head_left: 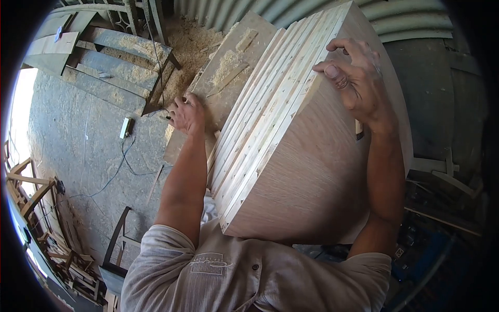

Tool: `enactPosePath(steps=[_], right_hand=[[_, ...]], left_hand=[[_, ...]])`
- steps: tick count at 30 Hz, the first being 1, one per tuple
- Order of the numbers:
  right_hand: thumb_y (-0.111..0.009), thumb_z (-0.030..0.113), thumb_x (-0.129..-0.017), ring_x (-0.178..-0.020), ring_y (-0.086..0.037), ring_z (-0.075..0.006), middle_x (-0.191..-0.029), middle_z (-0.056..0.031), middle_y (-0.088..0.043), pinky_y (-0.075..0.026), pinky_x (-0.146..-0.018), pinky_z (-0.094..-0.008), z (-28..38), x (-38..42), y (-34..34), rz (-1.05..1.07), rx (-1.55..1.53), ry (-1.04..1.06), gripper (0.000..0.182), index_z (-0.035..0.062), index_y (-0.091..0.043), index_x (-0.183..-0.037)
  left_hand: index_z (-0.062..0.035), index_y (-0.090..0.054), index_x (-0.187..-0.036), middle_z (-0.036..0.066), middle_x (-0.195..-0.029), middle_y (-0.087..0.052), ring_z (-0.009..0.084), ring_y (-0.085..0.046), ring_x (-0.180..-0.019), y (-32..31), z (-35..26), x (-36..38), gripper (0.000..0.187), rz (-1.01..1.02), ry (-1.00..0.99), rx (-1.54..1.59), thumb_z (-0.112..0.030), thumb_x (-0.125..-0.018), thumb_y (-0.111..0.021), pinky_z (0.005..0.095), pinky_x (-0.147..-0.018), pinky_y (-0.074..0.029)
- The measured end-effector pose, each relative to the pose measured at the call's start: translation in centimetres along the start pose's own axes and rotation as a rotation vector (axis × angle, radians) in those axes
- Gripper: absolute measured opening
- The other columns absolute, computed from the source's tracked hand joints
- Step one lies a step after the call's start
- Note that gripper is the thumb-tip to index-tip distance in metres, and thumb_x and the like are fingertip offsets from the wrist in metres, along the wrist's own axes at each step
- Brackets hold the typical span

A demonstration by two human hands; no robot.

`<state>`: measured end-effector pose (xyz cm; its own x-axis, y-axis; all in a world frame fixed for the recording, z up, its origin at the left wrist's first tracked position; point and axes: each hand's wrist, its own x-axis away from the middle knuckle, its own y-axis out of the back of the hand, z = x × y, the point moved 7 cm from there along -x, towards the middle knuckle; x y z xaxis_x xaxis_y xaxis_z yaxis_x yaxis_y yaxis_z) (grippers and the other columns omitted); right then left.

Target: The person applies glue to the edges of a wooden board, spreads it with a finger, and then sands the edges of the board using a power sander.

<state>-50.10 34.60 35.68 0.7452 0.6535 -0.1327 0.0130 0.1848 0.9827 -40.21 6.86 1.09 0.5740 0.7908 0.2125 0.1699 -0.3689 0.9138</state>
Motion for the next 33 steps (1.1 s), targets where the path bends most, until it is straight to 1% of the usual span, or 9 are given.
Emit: enactPosePath(steps=[5,11,13,16,19,23,28,31,33], right_hand=[[-0.043,0.057,-0.094,-0.107,-0.051,-0.0277,-0.113,-0.0123,-0.061,-0.029,-0.096,-0.0462,1.7,-0.1,-0.4,0.057,0.004,0.050,0.061,0.0062,-0.076,-0.088],[-0.050,0.051,-0.093,-0.096,-0.051,-0.0235,-0.109,-0.0085,-0.061,-0.031,-0.088,-0.0413,5.1,1.0,0.0,0.090,-0.242,0.232,0.050,0.0085,-0.076,-0.092],[-0.050,0.046,-0.095,-0.090,-0.050,-0.0216,-0.101,-0.0090,-0.059,-0.035,-0.085,-0.0389,3.4,2.2,0.9,-0.048,-0.440,0.059,0.044,0.0104,-0.075,-0.099],[-0.048,0.046,-0.096,-0.086,-0.049,-0.0204,-0.096,-0.0096,-0.055,-0.038,-0.080,-0.0377,2.5,4.5,-0.9,-0.130,-0.480,-0.140,0.044,0.0112,-0.073,-0.107],[-0.047,0.047,-0.096,-0.085,-0.048,-0.0217,-0.096,-0.0104,-0.053,-0.039,-0.079,-0.0383,2.7,5.5,-1.9,-0.123,-0.254,-0.126,0.045,0.0134,-0.071,-0.112],[-0.049,0.051,-0.094,-0.087,-0.049,-0.0227,-0.099,-0.0101,-0.053,-0.039,-0.079,-0.0395,2.7,4.2,-0.9,-0.162,-0.128,-0.083,0.045,0.0154,-0.072,-0.110],[-0.055,0.056,-0.088,-0.089,-0.049,-0.0240,-0.106,-0.0091,-0.055,-0.038,-0.079,-0.0404,3.4,2.3,-1.2,-0.077,0.061,0.096,0.047,0.0155,-0.075,-0.098],[-0.055,0.056,-0.088,-0.089,-0.050,-0.0237,-0.105,-0.0094,-0.056,-0.039,-0.079,-0.0394,5.4,2.8,-0.8,-0.044,-0.151,0.230,0.047,0.0146,-0.076,-0.095],[-0.056,0.056,-0.088,-0.087,-0.050,-0.0229,-0.103,-0.0094,-0.056,-0.040,-0.077,-0.0377,5.6,3.9,-0.4,-0.084,-0.272,0.200,0.047,0.0136,-0.076,-0.095]], left_hand=[[-0.0105,-0.061,-0.110,0.013,-0.117,-0.059,0.0311,-0.052,-0.114,0.5,-0.1,0.1,0.047,-0.013,0.001,0.018,-0.049,-0.089,-0.043,0.0462,-0.098,-0.033],[-0.0115,-0.061,-0.108,0.012,-0.116,-0.060,0.0310,-0.052,-0.113,0.5,-0.2,0.0,0.045,-0.031,-0.005,0.017,-0.049,-0.090,-0.044,0.0456,-0.097,-0.034],[-0.0118,-0.062,-0.107,0.012,-0.116,-0.060,0.0312,-0.052,-0.113,0.4,-0.1,0.1,0.045,-0.024,-0.003,0.020,-0.049,-0.090,-0.044,0.0456,-0.097,-0.034],[-0.0118,-0.062,-0.107,0.012,-0.115,-0.060,0.0316,-0.053,-0.112,0.6,-0.3,0.2,0.045,-0.062,-0.024,0.018,-0.049,-0.090,-0.043,0.0454,-0.096,-0.035],[-0.0115,-0.061,-0.108,0.013,-0.115,-0.060,0.0323,-0.053,-0.111,0.4,-0.3,0.1,0.047,-0.041,-0.017,0.003,-0.050,-0.090,-0.043,0.0458,-0.096,-0.035],[-0.0103,-0.061,-0.114,0.014,-0.117,-0.059,0.0332,-0.053,-0.112,-0.2,0.1,-0.1,0.051,-0.024,-0.006,-0.026,-0.050,-0.089,-0.042,0.0464,-0.097,-0.034],[-0.0093,-0.060,-0.118,0.014,-0.119,-0.059,0.0336,-0.053,-0.114,0.0,-0.2,0.1,0.053,0.003,0.004,-0.036,-0.051,-0.089,-0.043,0.0466,-0.099,-0.034],[-0.0094,-0.060,-0.118,0.015,-0.119,-0.059,0.0337,-0.053,-0.114,0.0,0.0,0.0,0.053,-0.016,-0.002,-0.024,-0.050,-0.089,-0.043,0.0468,-0.099,-0.033],[-0.0094,-0.060,-0.118,0.015,-0.119,-0.059,0.0337,-0.052,-0.114,0.1,-0.1,0.0,0.053,-0.003,0.005,-0.013,-0.050,-0.090,-0.042,0.0470,-0.099,-0.033]])
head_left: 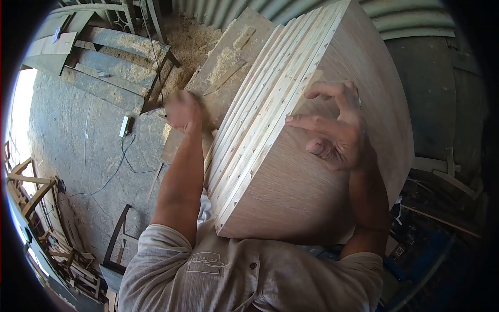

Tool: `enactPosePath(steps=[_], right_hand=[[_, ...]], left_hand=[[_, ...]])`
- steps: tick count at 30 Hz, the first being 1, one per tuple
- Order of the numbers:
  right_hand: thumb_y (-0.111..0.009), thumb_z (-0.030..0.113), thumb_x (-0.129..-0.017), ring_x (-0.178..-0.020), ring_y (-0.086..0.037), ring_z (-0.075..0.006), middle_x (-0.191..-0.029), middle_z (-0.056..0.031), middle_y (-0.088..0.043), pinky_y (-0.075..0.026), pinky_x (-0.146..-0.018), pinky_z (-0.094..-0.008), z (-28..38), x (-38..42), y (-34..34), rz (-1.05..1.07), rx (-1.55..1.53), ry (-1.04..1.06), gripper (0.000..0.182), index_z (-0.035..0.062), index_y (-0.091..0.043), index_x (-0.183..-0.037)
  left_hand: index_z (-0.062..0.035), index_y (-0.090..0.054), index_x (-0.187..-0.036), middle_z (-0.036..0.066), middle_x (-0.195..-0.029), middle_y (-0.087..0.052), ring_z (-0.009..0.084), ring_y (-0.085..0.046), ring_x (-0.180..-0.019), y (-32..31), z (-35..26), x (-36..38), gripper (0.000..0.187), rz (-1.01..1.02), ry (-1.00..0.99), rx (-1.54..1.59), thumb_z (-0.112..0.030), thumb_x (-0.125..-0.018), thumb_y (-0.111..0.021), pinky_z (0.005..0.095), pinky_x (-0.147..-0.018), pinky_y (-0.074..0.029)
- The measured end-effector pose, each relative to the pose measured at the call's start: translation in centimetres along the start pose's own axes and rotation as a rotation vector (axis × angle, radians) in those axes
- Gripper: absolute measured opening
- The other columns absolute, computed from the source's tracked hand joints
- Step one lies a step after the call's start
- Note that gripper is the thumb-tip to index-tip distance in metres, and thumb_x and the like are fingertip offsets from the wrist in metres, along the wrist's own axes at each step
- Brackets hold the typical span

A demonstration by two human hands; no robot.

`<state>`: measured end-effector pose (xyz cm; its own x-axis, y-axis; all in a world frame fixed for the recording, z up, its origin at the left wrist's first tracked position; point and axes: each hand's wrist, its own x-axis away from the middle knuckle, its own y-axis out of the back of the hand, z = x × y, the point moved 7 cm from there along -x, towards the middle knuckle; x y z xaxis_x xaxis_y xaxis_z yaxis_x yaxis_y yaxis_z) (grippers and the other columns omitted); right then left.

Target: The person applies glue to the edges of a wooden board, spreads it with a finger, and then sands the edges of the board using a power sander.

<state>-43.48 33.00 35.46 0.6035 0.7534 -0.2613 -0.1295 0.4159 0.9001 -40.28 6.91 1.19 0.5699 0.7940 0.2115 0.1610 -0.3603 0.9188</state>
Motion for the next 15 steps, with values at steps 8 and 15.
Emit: enactPosePath(steps=[8,15], right_hand=[[-0.053,0.047,-0.094,-0.080,-0.048,-0.0201,-0.092,-0.0113,-0.050,-0.044,-0.069,-0.0342,-3.0,4.8,-1.4,-0.184,-0.090,-0.285,0.053,0.0025,-0.064,-0.120],[-0.055,0.048,-0.093,-0.081,-0.049,-0.0208,-0.091,-0.0102,-0.048,-0.044,-0.073,-0.0348,-3.4,5.3,-1.3,-0.150,-0.078,-0.337,0.053,0.0065,-0.062,-0.125]], left_hand=[[-0.0097,-0.060,-0.118,0.014,-0.120,-0.059,0.0332,-0.053,-0.115,0.0,-0.1,0.1,0.054,-0.021,-0.016,-0.010,-0.052,-0.091,-0.041,0.0468,-0.098,-0.033],[-0.0100,-0.060,-0.118,0.014,-0.120,-0.059,0.0326,-0.054,-0.113,0.1,-0.3,0.4,0.054,-0.022,-0.019,-0.030,-0.053,-0.092,-0.037,0.0459,-0.097,-0.035]])
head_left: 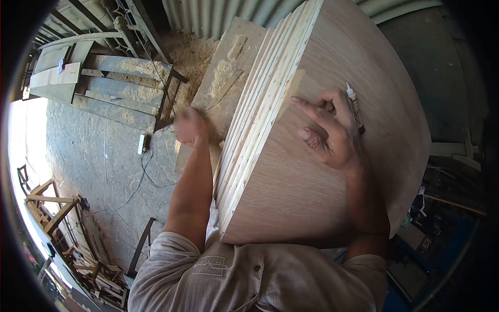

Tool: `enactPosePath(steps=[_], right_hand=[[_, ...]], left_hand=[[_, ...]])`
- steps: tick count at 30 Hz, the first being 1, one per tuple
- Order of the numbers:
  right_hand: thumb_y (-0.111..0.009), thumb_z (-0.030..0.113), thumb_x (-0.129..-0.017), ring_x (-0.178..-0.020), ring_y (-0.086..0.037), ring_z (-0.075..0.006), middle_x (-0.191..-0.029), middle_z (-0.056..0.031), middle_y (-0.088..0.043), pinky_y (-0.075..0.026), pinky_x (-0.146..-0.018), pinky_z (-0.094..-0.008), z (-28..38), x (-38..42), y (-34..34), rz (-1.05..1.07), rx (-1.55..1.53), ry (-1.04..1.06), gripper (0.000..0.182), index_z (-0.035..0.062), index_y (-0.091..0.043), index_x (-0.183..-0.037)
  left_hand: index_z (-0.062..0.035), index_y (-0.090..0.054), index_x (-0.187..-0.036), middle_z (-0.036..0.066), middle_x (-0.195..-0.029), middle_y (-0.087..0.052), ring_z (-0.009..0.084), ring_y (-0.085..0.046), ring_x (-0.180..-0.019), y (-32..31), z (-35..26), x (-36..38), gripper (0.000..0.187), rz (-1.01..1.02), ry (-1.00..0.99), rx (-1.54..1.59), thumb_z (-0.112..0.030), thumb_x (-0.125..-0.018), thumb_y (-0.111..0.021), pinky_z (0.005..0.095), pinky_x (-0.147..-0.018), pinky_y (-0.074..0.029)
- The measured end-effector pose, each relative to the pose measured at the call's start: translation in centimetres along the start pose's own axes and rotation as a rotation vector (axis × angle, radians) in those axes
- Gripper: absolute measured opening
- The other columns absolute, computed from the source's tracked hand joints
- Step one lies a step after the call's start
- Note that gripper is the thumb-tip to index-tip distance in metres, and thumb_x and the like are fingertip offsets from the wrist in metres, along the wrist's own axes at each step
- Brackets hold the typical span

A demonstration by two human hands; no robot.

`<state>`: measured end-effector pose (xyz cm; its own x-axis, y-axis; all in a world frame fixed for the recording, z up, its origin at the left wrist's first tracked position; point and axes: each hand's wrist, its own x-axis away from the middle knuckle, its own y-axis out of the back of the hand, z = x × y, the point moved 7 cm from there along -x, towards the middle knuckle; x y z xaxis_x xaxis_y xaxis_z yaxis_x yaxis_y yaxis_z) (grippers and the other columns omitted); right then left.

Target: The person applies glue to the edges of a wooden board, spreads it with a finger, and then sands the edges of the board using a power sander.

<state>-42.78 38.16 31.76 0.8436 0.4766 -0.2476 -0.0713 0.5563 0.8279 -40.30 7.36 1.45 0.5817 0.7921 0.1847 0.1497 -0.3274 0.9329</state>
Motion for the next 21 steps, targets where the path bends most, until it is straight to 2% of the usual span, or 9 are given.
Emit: enactPosePath(steps=[2,6,8,9,12,14,18,20,21], right_hand=[[-0.056,0.048,-0.091,-0.081,-0.049,-0.0208,-0.091,-0.0096,-0.049,-0.044,-0.076,-0.0367,0.4,0.5,-0.4,0.056,0.039,0.135,0.051,0.0111,-0.063,-0.125],[-0.058,0.047,-0.090,-0.081,-0.050,-0.0206,-0.091,-0.0083,-0.050,-0.044,-0.079,-0.0394,-0.4,-0.1,0.0,-0.040,0.037,0.008,0.045,0.0166,-0.066,-0.123],[-0.059,0.048,-0.089,-0.083,-0.052,-0.0210,-0.092,-0.0071,-0.051,-0.044,-0.080,-0.0411,-0.8,-0.4,0.2,-0.062,0.134,-0.047,0.044,0.0193,-0.067,-0.121],[-0.059,0.048,-0.089,-0.083,-0.052,-0.0210,-0.092,-0.0071,-0.051,-0.044,-0.080,-0.0411,-0.7,-0.3,0.3,-0.077,0.124,-0.056,0.044,0.0193,-0.067,-0.121],[-0.060,0.049,-0.088,-0.087,-0.053,-0.0214,-0.094,-0.0063,-0.052,-0.044,-0.080,-0.0425,0.0,0.2,0.0,-0.041,0.142,-0.029,0.044,0.0215,-0.067,-0.121],[-0.061,0.049,-0.086,-0.089,-0.053,-0.0216,-0.093,-0.0063,-0.052,-0.044,-0.082,-0.0430,1.5,0.7,-0.4,0.028,0.149,0.154,0.045,0.0213,-0.067,-0.121],[-0.062,0.048,-0.086,-0.088,-0.052,-0.0211,-0.094,-0.0058,-0.052,-0.044,-0.082,-0.0424,1.4,0.7,-0.5,0.019,0.112,0.165,0.044,0.0234,-0.067,-0.121],[-0.060,0.050,-0.086,-0.087,-0.052,-0.0208,-0.095,-0.0054,-0.052,-0.043,-0.082,-0.0414,-0.4,0.4,-0.4,-0.070,0.074,-0.033,0.042,0.0264,-0.067,-0.120],[-0.060,0.050,-0.086,-0.087,-0.052,-0.0208,-0.095,-0.0054,-0.052,-0.043,-0.082,-0.0414,-0.4,0.3,-0.4,-0.069,0.075,-0.032,0.042,0.0264,-0.067,-0.120]], left_hand=[[-0.0099,-0.059,-0.118,0.014,-0.119,-0.059,0.0325,-0.054,-0.112,0.0,-0.2,-0.2,0.055,-0.005,-0.025,-0.040,-0.053,-0.093,-0.037,0.0456,-0.097,-0.035],[-0.0086,-0.058,-0.119,0.014,-0.121,-0.058,0.0327,-0.053,-0.113,-0.1,-0.3,0.2,0.055,0.006,-0.014,-0.062,-0.051,-0.093,-0.036,0.0460,-0.097,-0.036],[-0.0079,-0.057,-0.122,0.014,-0.123,-0.058,0.0328,-0.053,-0.114,0.2,-0.4,0.2,0.057,-0.008,0.007,-0.059,-0.051,-0.093,-0.035,0.0463,-0.099,-0.035],[-0.0073,-0.056,-0.126,0.014,-0.125,-0.057,0.0332,-0.052,-0.116,-0.1,-0.3,0.2,0.059,0.060,0.020,-0.070,-0.051,-0.092,-0.035,0.0465,-0.099,-0.035],[-0.0072,-0.055,-0.128,0.015,-0.126,-0.057,0.0331,-0.053,-0.116,-0.2,-0.1,0.1,0.060,0.020,0.017,-0.044,-0.051,-0.092,-0.035,0.0465,-0.099,-0.035],[-0.0071,-0.055,-0.127,0.015,-0.125,-0.057,0.0330,-0.053,-0.115,0.0,-0.3,0.2,0.060,0.015,0.011,-0.050,-0.051,-0.092,-0.035,0.0463,-0.099,-0.034],[-0.0093,-0.056,-0.124,0.013,-0.126,-0.057,0.0331,-0.054,-0.114,-0.3,0.0,0.1,0.060,0.002,0.019,-0.053,-0.054,-0.091,-0.033,0.0470,-0.099,-0.035],[-0.0114,-0.057,-0.123,0.011,-0.126,-0.057,0.0333,-0.055,-0.113,-0.1,0.0,0.1,0.061,-0.006,0.026,-0.058,-0.057,-0.091,-0.032,0.0480,-0.098,-0.035],[-0.0096,-0.057,-0.124,0.013,-0.125,-0.057,0.0335,-0.054,-0.114,-0.1,-0.1,0.2,0.059,-0.003,0.022,-0.048,-0.054,-0.092,-0.033,0.0472,-0.099,-0.034]])
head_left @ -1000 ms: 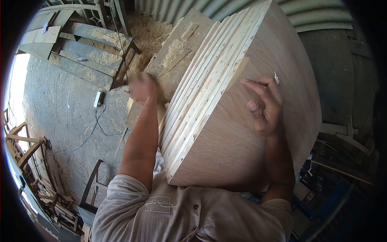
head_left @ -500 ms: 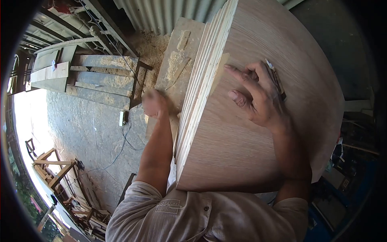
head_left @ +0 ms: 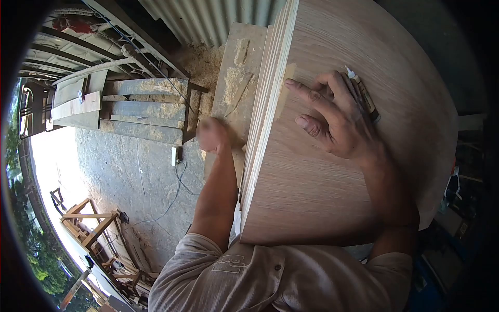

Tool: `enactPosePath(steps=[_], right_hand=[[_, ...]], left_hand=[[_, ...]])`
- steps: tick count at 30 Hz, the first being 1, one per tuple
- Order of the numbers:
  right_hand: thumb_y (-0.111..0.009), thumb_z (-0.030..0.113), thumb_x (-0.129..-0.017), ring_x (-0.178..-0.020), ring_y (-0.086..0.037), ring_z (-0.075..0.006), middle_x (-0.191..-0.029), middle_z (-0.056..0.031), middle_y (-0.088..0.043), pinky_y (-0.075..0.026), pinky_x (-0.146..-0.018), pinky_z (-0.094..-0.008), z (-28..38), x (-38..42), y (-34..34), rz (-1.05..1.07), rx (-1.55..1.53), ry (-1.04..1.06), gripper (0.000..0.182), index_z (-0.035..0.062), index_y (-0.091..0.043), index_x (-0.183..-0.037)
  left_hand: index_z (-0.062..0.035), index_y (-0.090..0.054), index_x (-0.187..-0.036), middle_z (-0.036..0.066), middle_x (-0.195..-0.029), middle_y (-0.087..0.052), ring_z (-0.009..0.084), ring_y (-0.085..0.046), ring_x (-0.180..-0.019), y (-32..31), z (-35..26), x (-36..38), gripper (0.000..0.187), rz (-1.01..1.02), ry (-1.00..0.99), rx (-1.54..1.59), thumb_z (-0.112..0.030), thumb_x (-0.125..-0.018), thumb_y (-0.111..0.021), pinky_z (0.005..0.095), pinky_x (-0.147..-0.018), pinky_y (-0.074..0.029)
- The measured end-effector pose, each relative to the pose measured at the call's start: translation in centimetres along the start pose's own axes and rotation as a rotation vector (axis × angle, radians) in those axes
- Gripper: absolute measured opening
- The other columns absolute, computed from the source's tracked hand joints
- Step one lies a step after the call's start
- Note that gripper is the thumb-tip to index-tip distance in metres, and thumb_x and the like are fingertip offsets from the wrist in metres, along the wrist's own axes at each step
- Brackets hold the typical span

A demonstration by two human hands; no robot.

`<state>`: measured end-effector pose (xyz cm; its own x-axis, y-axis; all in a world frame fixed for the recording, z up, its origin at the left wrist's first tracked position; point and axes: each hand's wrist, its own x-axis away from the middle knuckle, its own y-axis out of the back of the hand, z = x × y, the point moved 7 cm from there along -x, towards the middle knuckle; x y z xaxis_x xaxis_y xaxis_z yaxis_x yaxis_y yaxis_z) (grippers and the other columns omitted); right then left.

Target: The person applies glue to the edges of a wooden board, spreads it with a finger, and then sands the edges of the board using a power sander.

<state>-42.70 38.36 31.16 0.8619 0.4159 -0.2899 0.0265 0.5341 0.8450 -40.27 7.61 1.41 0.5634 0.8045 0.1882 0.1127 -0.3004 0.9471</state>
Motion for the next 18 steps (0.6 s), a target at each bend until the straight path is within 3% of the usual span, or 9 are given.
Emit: enactPosePath(steps=[9,15,18], right_hand=[[-0.059,0.048,-0.088,-0.088,-0.051,-0.0203,-0.093,-0.0062,-0.051,-0.043,-0.083,-0.0400,2.0,0.2,0.2,0.068,0.045,0.222,0.042,0.0225,-0.067,-0.120],[-0.058,0.050,-0.088,-0.087,-0.051,-0.0209,-0.094,-0.0069,-0.052,-0.044,-0.081,-0.0402,0.4,-0.1,-0.1,0.018,0.033,0.027,0.039,0.0277,-0.068,-0.119],[-0.054,0.055,-0.089,-0.081,-0.049,-0.0186,-0.091,-0.0084,-0.049,-0.043,-0.074,-0.0371,1.6,0.1,-0.1,0.055,0.085,0.211,0.045,0.0237,-0.070,-0.117]], left_hand=[[-0.0081,-0.058,-0.122,0.014,-0.123,-0.057,0.0334,-0.053,-0.114,0.3,-0.3,0.1,0.057,0.023,-0.005,0.005,-0.051,-0.092,-0.035,0.0460,-0.099,-0.035],[-0.0080,-0.059,-0.120,0.014,-0.123,-0.057,0.0331,-0.053,-0.114,0.3,-0.2,0.1,0.057,0.035,-0.012,-0.011,-0.050,-0.092,-0.034,0.0462,-0.099,-0.035],[-0.0080,-0.058,-0.121,0.014,-0.123,-0.057,0.0329,-0.053,-0.114,0.4,-0.3,0.2,0.057,0.041,-0.009,-0.007,-0.050,-0.092,-0.034,0.0463,-0.099,-0.035]])
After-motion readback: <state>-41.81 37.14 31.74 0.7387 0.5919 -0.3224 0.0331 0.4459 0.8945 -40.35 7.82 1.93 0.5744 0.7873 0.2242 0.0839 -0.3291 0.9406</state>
